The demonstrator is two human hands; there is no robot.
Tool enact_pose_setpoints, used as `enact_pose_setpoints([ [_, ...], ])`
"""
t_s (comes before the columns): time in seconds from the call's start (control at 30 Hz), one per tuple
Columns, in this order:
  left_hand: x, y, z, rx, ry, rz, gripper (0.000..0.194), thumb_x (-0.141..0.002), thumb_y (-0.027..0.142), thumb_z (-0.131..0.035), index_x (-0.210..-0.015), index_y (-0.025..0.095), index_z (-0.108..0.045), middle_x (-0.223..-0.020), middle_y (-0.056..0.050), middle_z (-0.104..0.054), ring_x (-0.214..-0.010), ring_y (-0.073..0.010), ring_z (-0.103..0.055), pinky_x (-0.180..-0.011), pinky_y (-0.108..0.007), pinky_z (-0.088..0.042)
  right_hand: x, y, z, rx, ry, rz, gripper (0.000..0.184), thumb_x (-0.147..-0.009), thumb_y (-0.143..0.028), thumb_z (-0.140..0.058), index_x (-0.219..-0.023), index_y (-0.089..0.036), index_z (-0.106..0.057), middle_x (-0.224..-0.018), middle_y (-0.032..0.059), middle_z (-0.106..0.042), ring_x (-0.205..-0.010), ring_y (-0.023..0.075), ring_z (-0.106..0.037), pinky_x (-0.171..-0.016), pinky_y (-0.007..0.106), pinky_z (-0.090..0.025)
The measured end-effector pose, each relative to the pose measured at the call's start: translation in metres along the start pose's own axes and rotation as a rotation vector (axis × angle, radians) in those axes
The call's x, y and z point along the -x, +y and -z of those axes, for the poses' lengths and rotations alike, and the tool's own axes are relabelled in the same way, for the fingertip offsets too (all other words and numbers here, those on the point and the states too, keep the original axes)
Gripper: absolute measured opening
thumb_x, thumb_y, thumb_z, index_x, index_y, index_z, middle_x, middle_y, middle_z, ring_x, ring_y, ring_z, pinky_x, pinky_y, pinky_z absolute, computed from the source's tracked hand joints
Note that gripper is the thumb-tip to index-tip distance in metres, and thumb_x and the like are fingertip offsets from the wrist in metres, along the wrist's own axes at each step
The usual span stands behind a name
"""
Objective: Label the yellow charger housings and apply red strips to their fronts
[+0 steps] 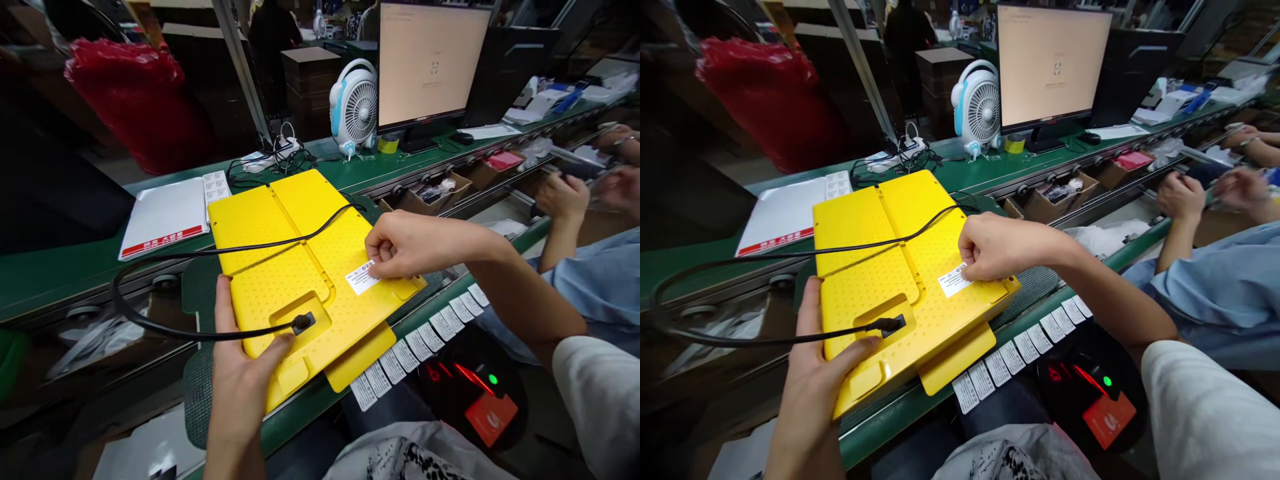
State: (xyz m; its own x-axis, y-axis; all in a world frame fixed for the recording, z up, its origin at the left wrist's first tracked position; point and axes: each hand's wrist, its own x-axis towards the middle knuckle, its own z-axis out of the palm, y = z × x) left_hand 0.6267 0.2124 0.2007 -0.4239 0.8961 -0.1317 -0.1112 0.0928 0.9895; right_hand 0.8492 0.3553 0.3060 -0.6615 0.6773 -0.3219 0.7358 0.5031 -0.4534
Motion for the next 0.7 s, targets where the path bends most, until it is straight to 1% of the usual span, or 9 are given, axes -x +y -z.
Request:
enact_pose_setpoints([
  [0.13,-0.0005,0.0006,-0.0005,-0.029,0.002,0.007,0.11,-0.07,0.017,-0.081,-0.158,0.041,-0.021,-0.162,0.0,-0.034,-0.144,-0.0333,-0.041,-0.114,-0.049,-0.045,-0.0018,0.0011,0.0036,0.018,-0.047,0.02,0.008,-0.075,-0.019,-0.068,-0.068,-0.015,-0.065,-0.064,0.0007,-0.065,-0.057,0.012,-0.057,-0.049,0.024,-0.035],
  [0.23,-0.0014,-0.0004,0.0001,-0.017,-0.001,-0.001,0.111,-0.069,0.017,-0.082,-0.158,0.041,-0.021,-0.16,-0.001,-0.037,-0.142,-0.0333,-0.044,-0.116,-0.05,-0.042,-0.0038,0.0005,0.0062,0.038,-0.075,0.033,0.005,-0.072,-0.016,-0.067,-0.068,-0.015,-0.065,-0.063,0.0005,-0.066,-0.057,0.0124,-0.059,-0.05,0.024,-0.037],
  [0.3,-0.0018,-0.0009,0.0004,-0.005,-0.001,-0.007,0.111,-0.068,0.017,-0.082,-0.159,0.04,-0.021,-0.16,-0.002,-0.038,-0.141,-0.0333,-0.045,-0.117,-0.05,-0.04,-0.0046,-0.0003,0.0071,0.052,-0.072,0.038,0.005,-0.07,-0.014,-0.067,-0.067,-0.015,-0.064,-0.063,0.0003,-0.066,-0.057,0.0124,-0.06,-0.05,0.023,-0.037],
  [0.4,-0.0021,-0.0012,0.0006,0.002,0.004,0.002,0.112,-0.068,0.017,-0.083,-0.158,0.041,-0.022,-0.159,-0.001,-0.039,-0.141,-0.0334,-0.045,-0.116,-0.051,-0.041,-0.0046,-0.0011,0.0071,0.061,-0.068,0.038,0.004,-0.069,-0.013,-0.067,-0.067,-0.015,-0.065,-0.063,0.0005,-0.066,-0.057,0.0123,-0.059,-0.049,0.024,-0.036],
  [0.53,-0.0027,-0.0029,0.0014,-0.003,0.002,-0.02,0.111,-0.068,0.017,-0.083,-0.158,0.041,-0.023,-0.16,0.0,-0.037,-0.143,-0.032,-0.042,-0.12,-0.05,-0.035,-0.0024,-0.001,0.0065,0.069,-0.061,0.043,0.004,-0.069,-0.011,-0.065,-0.068,-0.014,-0.066,-0.063,0.0002,-0.066,-0.057,0.0122,-0.059,-0.047,0.023,-0.035],
  [0.63,-0.0031,-0.0042,0.0021,-0.001,-0.012,-0.021,0.109,-0.07,0.017,-0.081,-0.158,0.041,-0.021,-0.16,0.0,-0.038,-0.142,-0.0313,-0.044,-0.119,-0.049,-0.038,0.0,0.0002,0.0077,0.084,-0.053,0.076,0.008,-0.069,-0.009,-0.061,-0.069,-0.014,-0.067,-0.062,0.0,-0.066,-0.056,0.0121,-0.059,-0.047,0.022,-0.037],
  [0.7,-0.0031,-0.0041,0.0022,0.001,-0.019,-0.01,0.109,-0.071,0.017,-0.08,-0.158,0.043,-0.02,-0.159,0.001,-0.039,-0.141,-0.0312,-0.046,-0.116,-0.049,-0.042,0.0011,0.0017,0.0099,0.056,-0.07,0.098,0.011,-0.071,-0.009,-0.059,-0.071,-0.014,-0.068,-0.064,0.0007,-0.067,-0.057,0.0124,-0.06,-0.049,0.022,-0.038],
])
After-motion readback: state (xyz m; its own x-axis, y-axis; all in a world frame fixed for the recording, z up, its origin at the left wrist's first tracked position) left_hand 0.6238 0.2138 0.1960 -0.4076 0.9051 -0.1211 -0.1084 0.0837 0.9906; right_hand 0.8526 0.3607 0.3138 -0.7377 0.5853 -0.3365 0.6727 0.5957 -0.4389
